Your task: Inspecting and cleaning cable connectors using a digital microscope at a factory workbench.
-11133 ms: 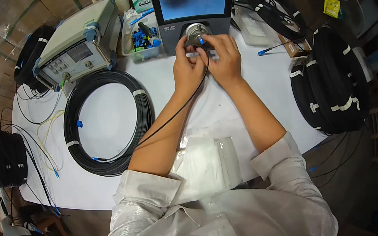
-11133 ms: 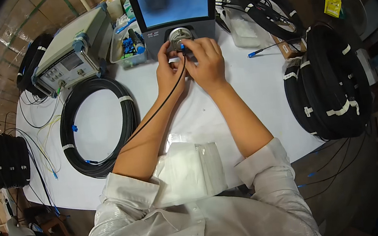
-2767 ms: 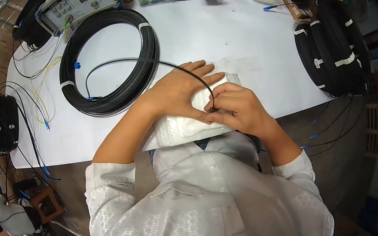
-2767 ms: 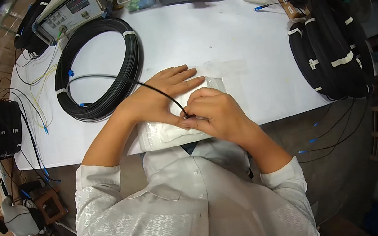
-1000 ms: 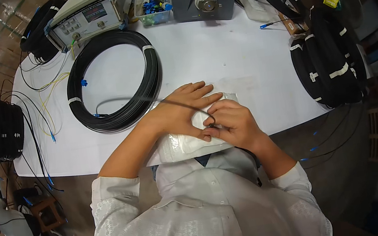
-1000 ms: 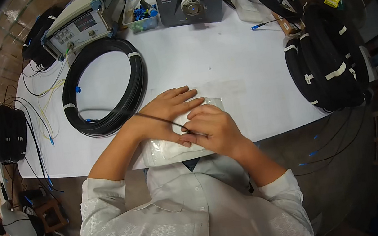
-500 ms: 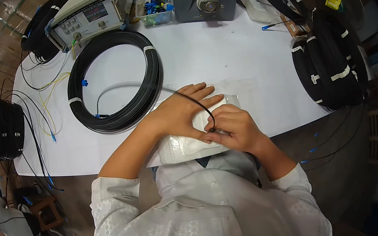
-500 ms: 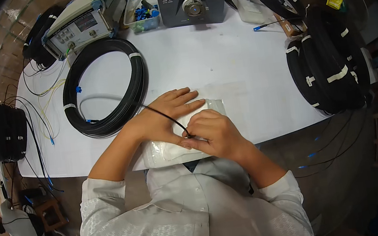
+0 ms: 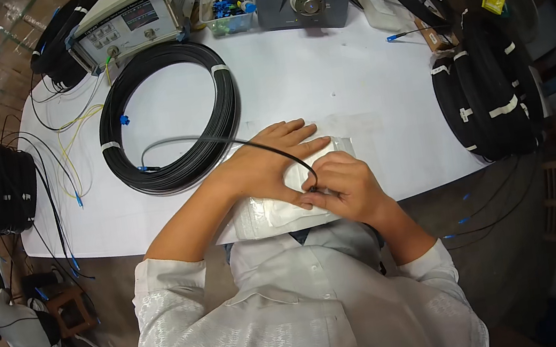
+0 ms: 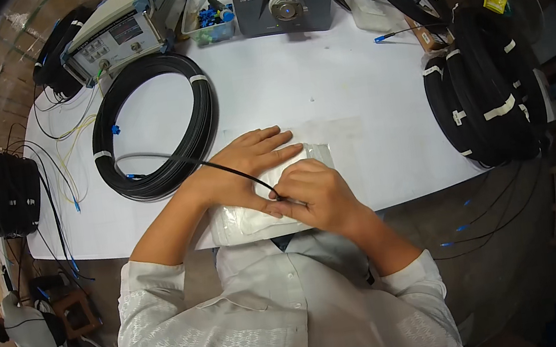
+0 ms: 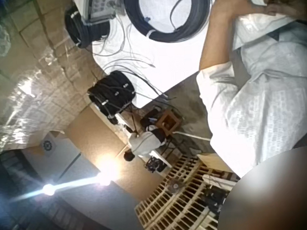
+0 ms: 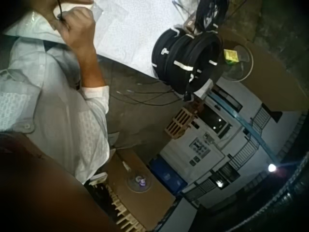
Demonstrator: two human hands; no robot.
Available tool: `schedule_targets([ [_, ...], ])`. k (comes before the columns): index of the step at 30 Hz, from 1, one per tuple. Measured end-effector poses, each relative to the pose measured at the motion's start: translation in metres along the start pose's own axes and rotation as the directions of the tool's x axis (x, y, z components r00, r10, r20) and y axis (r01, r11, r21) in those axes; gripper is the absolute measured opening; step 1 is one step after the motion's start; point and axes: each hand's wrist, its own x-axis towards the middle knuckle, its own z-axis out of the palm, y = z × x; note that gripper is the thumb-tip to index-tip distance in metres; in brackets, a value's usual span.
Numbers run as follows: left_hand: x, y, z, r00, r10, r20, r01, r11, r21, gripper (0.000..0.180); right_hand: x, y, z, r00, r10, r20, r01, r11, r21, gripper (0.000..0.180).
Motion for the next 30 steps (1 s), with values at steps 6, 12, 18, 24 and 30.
schedule_targets([
  [6, 0.001, 0.003, -0.005, 0.999, -0.03, 0.045, 0.031, 0.999, -0.023, 0.112, 0.003, -0.002, -0.003, 0.998, 0.054, 0.011, -0.054, 0.998, 0.009, 0.019],
  [12, 0.002, 0.002, -0.003, 1.0, 0.003, 0.014, -0.003, 1.0, 0.018, 0.111, 0.003, 0.0, -0.004, 0.998, -0.037, 0.056, 0.037, 0.999, -0.002, 0.019],
  [18, 0.0, -0.002, 0.003, 0.999, 0.036, -0.024, -0.035, 0.999, 0.042, 0.109, 0.002, -0.002, -0.005, 0.998, -0.006, 0.06, 0.005, 1.0, 0.008, 0.018],
  [24, -0.001, 0.001, -0.002, 1.0, 0.013, 0.002, -0.013, 1.0, 0.026, 0.108, 0.004, -0.004, -0.004, 0.993, 0.098, 0.059, -0.101, 0.994, 0.047, 0.022],
  [30, 0.002, 0.0, 0.001, 1.0, 0.013, 0.002, -0.013, 0.999, 0.03, 0.11, 0.002, -0.003, -0.011, 0.993, 0.048, 0.106, -0.054, 0.997, 0.049, 0.02],
])
